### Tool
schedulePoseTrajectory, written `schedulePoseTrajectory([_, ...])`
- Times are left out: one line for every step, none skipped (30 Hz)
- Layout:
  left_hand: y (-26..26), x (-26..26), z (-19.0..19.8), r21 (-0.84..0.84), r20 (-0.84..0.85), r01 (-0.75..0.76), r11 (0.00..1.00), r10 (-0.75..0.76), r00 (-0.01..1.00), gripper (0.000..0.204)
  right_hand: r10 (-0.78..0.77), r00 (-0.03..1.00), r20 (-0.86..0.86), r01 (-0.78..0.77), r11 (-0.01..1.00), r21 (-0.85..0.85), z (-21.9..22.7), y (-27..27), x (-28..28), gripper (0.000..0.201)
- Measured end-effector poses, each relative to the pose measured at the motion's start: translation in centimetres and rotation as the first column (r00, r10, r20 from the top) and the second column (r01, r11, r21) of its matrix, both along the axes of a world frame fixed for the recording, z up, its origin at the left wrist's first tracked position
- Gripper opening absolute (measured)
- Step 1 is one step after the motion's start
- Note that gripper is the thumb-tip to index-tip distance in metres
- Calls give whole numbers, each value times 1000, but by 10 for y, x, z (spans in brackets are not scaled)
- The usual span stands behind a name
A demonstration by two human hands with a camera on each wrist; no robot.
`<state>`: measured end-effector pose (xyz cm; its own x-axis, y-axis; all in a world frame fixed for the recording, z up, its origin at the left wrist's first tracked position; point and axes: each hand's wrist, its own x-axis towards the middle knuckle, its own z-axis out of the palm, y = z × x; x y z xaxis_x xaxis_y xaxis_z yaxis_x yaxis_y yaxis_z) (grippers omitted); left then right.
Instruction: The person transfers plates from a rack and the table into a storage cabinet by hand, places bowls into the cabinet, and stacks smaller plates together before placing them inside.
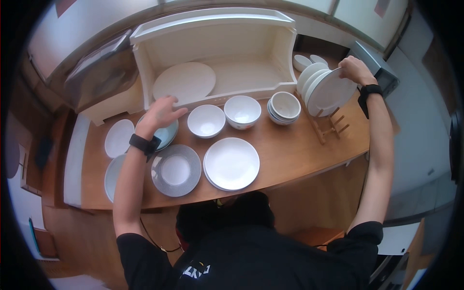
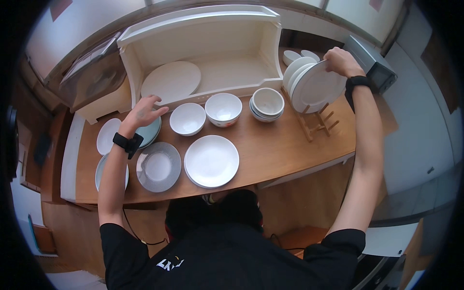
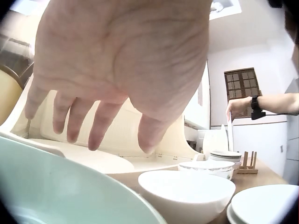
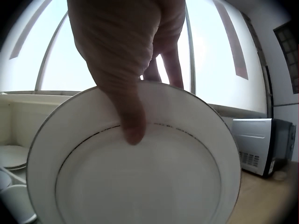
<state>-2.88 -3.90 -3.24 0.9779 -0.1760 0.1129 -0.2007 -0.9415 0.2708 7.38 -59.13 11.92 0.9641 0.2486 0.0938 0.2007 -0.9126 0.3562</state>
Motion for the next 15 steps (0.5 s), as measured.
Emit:
schedulePoseTrajectory([-2, -1, 3, -10, 0, -3, 1000, 3, 1000, 52, 20, 1000, 24, -21, 999, 41, 8, -2, -3, 18])
schedulePoseTrajectory([-6, -3, 6, -51, 45, 45, 998, -43, 998, 49, 24, 999, 25, -24, 999, 31, 19, 2, -11, 18])
schedulePoseTrajectory([-10, -5, 9, -89, 91, 96, 991, -88, 992, 46, 34, 996, 88, -36, 999, 31, 34, 3, -20, 18])
schedulePoseTrajectory([-16, -8, 12, -96, 88, 94, 991, -86, 992, 46, 42, 988, 148, -48, 998, 33, 48, 5, -30, 18])
schedulePoseTrajectory([-23, -10, 17, -111, 90, 140, 984, -131, 987, 45, 86, 979, 185, -87, 996, -5, 62, 6, -35, 19])
schedulePoseTrajectory([-29, -11, 20, -124, 96, 186, 975, -175, 980, 43, 131, 966, 222, -125, 991, -44, 75, 8, -39, 19])
schedulePoseTrajectory([-36, -11, 20, -120, 106, 200, 972, -188, 976, 42, 135, 966, 221, -128, 991, -45, 87, 12, -48, 19])
schedulePoseTrajectory([-43, -13, 22, -121, 106, 196, 973, -183, 977, 42, 200, 926, 319, -208, 978, -9, 97, 16, -59, 22])
schedulePoseTrajectory([-50, -14, 23, -153, 127, 253, 955, -235, 964, 41, 255, 873, 416, -288, 957, 19, 104, 21, -69, 25])
schedulePoseTrajectory([-58, -16, 25, -185, 150, 310, 933, -285, 947, 40, 259, 871, 416, -292, 956, 16, 108, 27, -75, 25])
schedulePoseTrajectory([-65, -15, 27, -197, 123, 323, 926, -303, 945, 39, 324, 812, 486, -382, 924, 22, 112, 33, -80, 29])
schedulePoseTrajectory([-72, -16, 29, -201, 124, 315, 928, -295, 948, 39, 384, 740, 552, -472, 881, 20, 113, 38, -82, 34])
schedulePoseTrajectory([-79, -17, 32, -286, 75, 337, 897, -330, 941, 42, 394, 746, 537, -504, 861, 69, 111, 43, -80, 39])
schedulePoseTrajectory([-84, -19, 33, -369, 28, 350, 861, -367, 930, 45, 403, 742, 536, -515, 854, 70, 105, 53, -83, 39])
schedulePoseTrajectory([-88, -21, 31, -367, 26, 338, 867, -353, 935, 45, 356, 804, 476, -512, 822, 249, 96, 64, -85, 38])
